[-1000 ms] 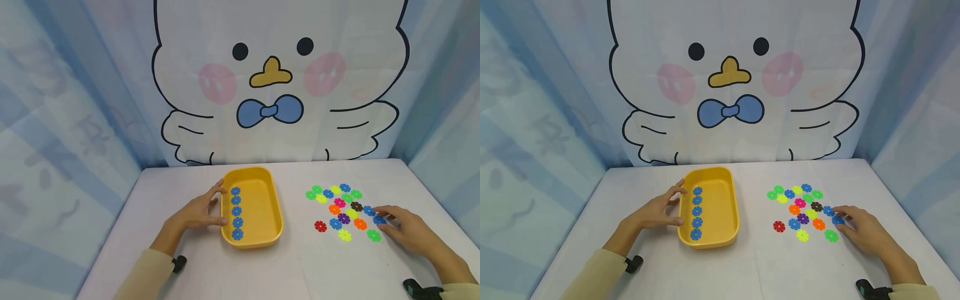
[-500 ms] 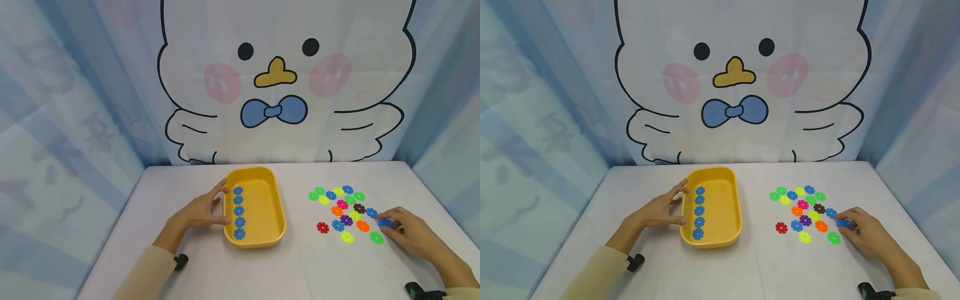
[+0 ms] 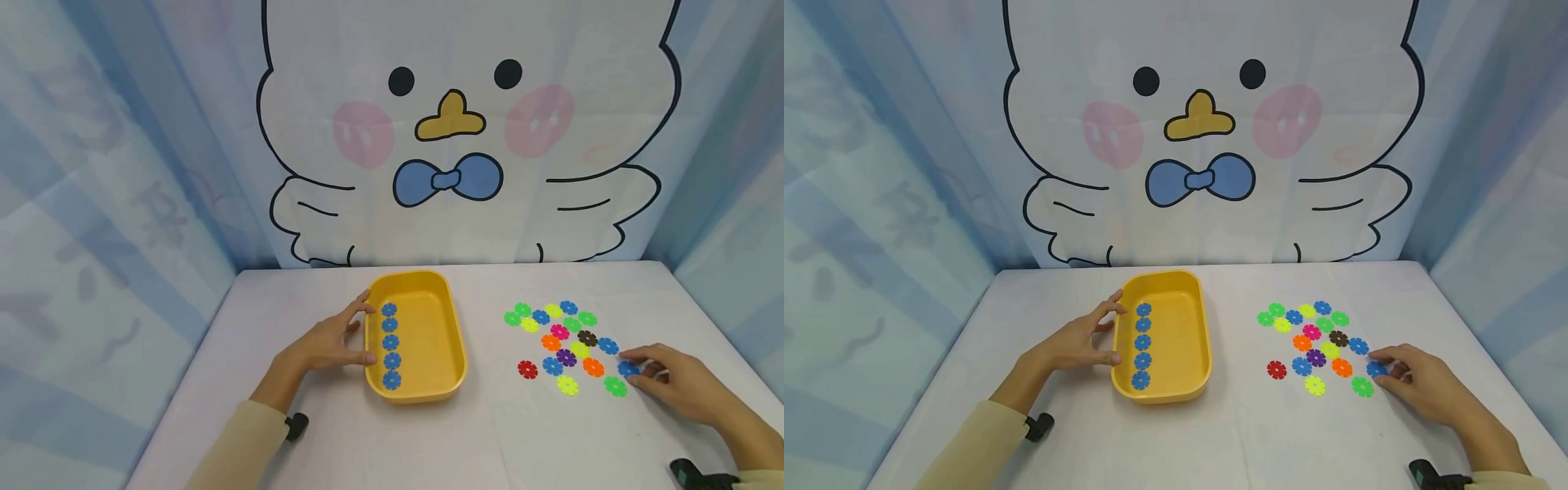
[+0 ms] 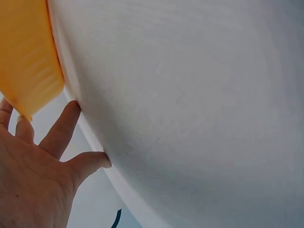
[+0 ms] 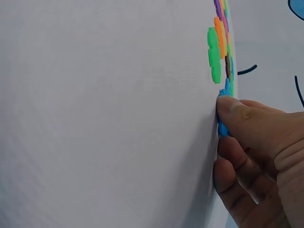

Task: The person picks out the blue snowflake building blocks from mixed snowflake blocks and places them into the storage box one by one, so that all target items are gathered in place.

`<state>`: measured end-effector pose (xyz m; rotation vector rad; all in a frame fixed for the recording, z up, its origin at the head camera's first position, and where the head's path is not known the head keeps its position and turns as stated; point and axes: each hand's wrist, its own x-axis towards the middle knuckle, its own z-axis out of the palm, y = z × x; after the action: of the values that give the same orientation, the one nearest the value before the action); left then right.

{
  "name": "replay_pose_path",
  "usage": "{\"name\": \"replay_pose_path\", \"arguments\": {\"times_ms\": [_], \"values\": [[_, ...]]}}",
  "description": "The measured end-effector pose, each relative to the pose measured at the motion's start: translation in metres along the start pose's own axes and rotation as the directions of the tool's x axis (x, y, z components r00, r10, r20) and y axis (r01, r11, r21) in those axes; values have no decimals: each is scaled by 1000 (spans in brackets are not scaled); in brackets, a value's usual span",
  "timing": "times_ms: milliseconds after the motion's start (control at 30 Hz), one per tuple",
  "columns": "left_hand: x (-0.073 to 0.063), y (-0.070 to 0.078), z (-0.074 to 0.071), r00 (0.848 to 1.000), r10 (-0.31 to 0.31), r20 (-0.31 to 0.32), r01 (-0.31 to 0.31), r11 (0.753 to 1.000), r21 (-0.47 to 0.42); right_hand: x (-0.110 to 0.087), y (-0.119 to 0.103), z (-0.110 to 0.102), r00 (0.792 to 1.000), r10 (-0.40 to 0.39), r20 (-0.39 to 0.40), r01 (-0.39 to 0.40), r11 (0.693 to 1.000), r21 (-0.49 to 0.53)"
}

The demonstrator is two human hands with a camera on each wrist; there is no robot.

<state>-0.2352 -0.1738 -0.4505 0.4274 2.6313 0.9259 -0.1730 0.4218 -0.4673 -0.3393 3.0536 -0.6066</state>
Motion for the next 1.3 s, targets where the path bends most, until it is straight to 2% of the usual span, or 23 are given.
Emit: {"name": "replay_pose_path", "arguments": {"times_ms": [133, 400, 667, 933, 1100, 1233, 1300], "values": [[0, 0, 0, 1000, 1, 4, -1, 1000, -4, 0, 1, 1, 1000, 6, 7, -6, 1000, 1], [0, -1, 0, 1000, -5, -4, 5, 1000, -3, -3, 0, 4, 999, -27, -42, 27, 1000, 1], [-1, -1, 2, 1000, 1, 12, 0, 1000, -14, -4, -3, 1, 999, 28, 44, -28, 1000, -2], [0, -1, 0, 1000, 11, 3, -11, 1000, -15, -3, -6, -2, 999, 33, 42, -33, 999, -6], [1, 0, 1, 1000, 5, 5, -5, 1000, -17, -5, -7, 0, 1000, 7, -14, -7, 1000, -1], [0, 0, 1, 1000, -1, 0, 1, 1000, -13, -2, -12, -1, 995, -56, -87, 56, 998, -1], [-1, 0, 0, 1000, -3, -1, 3, 1000, -14, 1, -17, -2, 992, -76, -100, 76, 997, 0]]}}
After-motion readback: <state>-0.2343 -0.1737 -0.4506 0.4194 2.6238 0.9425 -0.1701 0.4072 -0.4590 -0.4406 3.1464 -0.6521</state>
